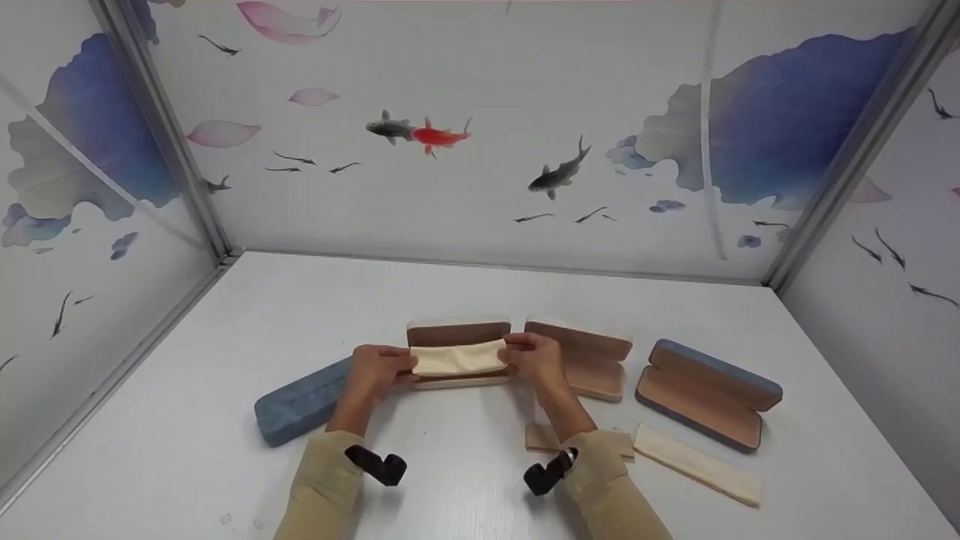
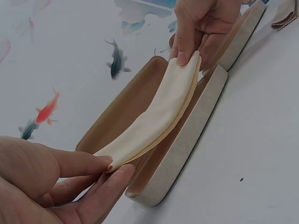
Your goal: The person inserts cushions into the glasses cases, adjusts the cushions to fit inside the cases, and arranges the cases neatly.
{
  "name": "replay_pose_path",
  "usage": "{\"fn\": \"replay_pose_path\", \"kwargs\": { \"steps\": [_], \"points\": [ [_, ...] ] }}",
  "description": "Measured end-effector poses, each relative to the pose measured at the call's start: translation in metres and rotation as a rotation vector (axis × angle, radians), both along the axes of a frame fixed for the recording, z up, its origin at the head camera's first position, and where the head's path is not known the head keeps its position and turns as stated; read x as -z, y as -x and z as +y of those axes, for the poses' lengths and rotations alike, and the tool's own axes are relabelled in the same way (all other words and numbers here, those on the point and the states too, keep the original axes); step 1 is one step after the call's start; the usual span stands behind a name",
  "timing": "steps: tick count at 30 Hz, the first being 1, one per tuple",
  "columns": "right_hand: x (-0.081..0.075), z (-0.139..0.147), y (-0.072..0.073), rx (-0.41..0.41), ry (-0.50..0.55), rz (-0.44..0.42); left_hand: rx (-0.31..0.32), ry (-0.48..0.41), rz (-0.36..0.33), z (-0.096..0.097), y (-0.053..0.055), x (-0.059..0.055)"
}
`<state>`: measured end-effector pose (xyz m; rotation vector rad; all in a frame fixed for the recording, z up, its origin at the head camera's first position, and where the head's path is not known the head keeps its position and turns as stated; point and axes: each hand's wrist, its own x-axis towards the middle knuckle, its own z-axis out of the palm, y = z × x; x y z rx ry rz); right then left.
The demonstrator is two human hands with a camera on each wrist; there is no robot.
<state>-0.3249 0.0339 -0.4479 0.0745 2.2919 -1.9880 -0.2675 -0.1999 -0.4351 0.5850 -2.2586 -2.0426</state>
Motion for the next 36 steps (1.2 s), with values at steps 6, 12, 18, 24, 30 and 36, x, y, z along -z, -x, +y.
{"fn": "replay_pose_path", "kwargs": {
  "steps": [6,12,18,24,30,36],
  "points": [
    [0.003,-0.003,-0.001,0.016,0.002,-0.003,-0.011,0.088,-0.011,0.003,0.000,0.003],
    [0.006,-0.004,0.000,0.021,0.003,0.015,-0.035,0.142,0.022,0.006,0.002,0.006],
    [0.008,-0.003,-0.003,-0.001,0.015,0.055,-0.056,0.139,0.032,0.008,0.001,0.007],
    [0.009,-0.003,-0.004,0.005,-0.015,0.076,-0.065,0.151,0.027,0.011,0.001,0.006],
    [0.008,-0.005,-0.004,0.016,-0.045,0.077,-0.042,0.198,-0.005,0.011,0.003,0.003],
    [0.009,-0.005,-0.004,0.014,-0.030,0.067,-0.012,0.256,-0.013,0.012,0.002,0.001]
  ]
}}
